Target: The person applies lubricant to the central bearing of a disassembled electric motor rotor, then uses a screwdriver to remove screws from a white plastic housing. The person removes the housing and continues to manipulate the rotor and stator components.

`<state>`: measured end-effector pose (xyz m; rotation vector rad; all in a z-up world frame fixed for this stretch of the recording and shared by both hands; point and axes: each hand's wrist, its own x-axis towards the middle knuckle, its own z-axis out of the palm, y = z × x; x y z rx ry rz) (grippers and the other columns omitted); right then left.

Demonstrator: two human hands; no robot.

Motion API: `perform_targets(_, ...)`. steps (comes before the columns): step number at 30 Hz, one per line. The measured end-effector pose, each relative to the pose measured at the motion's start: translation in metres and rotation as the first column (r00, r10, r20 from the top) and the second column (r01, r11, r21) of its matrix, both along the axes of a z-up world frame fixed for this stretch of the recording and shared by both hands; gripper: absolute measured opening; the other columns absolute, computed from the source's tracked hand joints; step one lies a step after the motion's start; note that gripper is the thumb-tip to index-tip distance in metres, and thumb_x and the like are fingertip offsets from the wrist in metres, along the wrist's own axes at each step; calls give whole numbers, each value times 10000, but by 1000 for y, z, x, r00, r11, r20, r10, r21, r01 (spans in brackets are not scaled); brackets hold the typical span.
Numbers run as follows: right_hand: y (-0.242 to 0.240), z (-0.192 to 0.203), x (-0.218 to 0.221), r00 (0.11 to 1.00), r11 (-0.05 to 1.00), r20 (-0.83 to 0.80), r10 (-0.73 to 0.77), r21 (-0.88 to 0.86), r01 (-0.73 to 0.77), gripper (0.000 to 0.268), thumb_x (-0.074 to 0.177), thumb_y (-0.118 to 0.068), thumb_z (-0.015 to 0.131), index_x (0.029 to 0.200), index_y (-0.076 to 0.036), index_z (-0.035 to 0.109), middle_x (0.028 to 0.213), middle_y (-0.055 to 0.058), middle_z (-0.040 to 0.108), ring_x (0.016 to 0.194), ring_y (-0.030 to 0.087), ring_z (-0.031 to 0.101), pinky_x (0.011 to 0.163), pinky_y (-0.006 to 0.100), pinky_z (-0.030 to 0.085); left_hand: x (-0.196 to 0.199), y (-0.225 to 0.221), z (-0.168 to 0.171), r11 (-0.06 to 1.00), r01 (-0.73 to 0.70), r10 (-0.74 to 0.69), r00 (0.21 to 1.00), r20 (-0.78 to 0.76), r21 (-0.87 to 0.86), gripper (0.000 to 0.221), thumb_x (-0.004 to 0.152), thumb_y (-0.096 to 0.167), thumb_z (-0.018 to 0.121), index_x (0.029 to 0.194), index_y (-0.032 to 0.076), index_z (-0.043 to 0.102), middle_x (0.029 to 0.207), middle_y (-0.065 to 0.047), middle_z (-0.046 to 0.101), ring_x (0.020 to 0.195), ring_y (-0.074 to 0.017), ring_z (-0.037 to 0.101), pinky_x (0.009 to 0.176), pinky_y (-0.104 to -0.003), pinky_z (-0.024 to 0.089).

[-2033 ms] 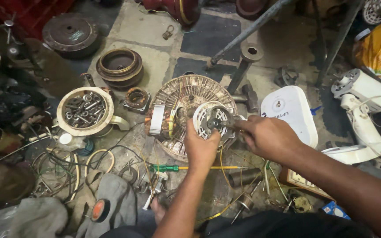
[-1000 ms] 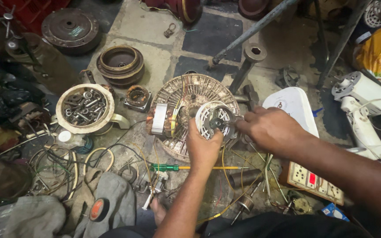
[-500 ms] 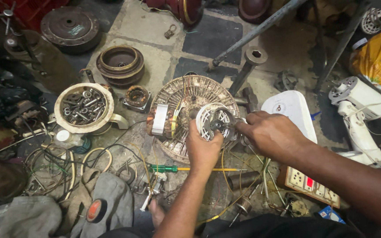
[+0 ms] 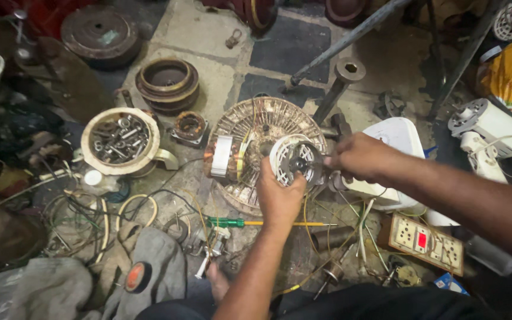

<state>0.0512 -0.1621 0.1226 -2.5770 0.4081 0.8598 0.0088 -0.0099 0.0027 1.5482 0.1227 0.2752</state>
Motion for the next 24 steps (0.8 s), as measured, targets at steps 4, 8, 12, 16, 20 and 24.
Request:
perform_targets(4,-13,-13,-4,778,822,273,565,-266,-504,288,852,-311,700,1033,-91,745,730,131,739,683,278,748,650,417,569,-2,2,3,998,25,-25,1000,-1,-59,423,746,63,747,1149,35,621,1035,-144,774,974,-279,773,879,-375,577)
perform_targets(8,-31,-33,-8,347,319,80,935,-620,-717,322,861,-236,622,1127,-62,669,680,105,666,632,304,697,538,432,551,2,3,-1,999,6,-5,999,41,-31,459,744,62,743,1183,34,612,1063,-155,760,994,-311,756,890,-386,567)
perform_targets(12,-31,-45,20,983,987,-120,140,91,-129,413,1089,-322,508,1015,-52,811,607,115,549,515,301,431,513,477,388,-1,3,-4,999,31,-33,998,-46,-37,460,761,86,729,1204,51,608,1060,-147,773,1005,-315,761,876,-390,571)
perform_targets(16,-19,-30,24,978,978,-14,207,1,-207,298,961,-313,614,998,-90,807,686,78,593,570,246,517,538,404,416,-1,6,8,999,8,-8,1000,-13,-43,475,751,90,740,1206,55,608,1072,-158,770,1014,-323,760,879,-402,567)
perform_targets(20,-14,-18,-11,265,240,68,962,-675,-698,240,797,-274,691,931,-78,724,752,79,700,736,260,687,618,377,535,-3,9,13,999,15,-16,1000,-15,-33,510,755,106,738,1242,61,594,1066,-160,769,994,-327,758,862,-403,571)
perform_targets(24,-8,-17,-8,678,516,-125,724,-555,-653,339,925,-274,629,1260,-296,677,888,66,743,823,250,721,714,436,557,0,8,14,986,161,-122,888,-443,52,534,799,180,738,1304,113,580,857,-254,738,765,-431,720,740,-486,541)
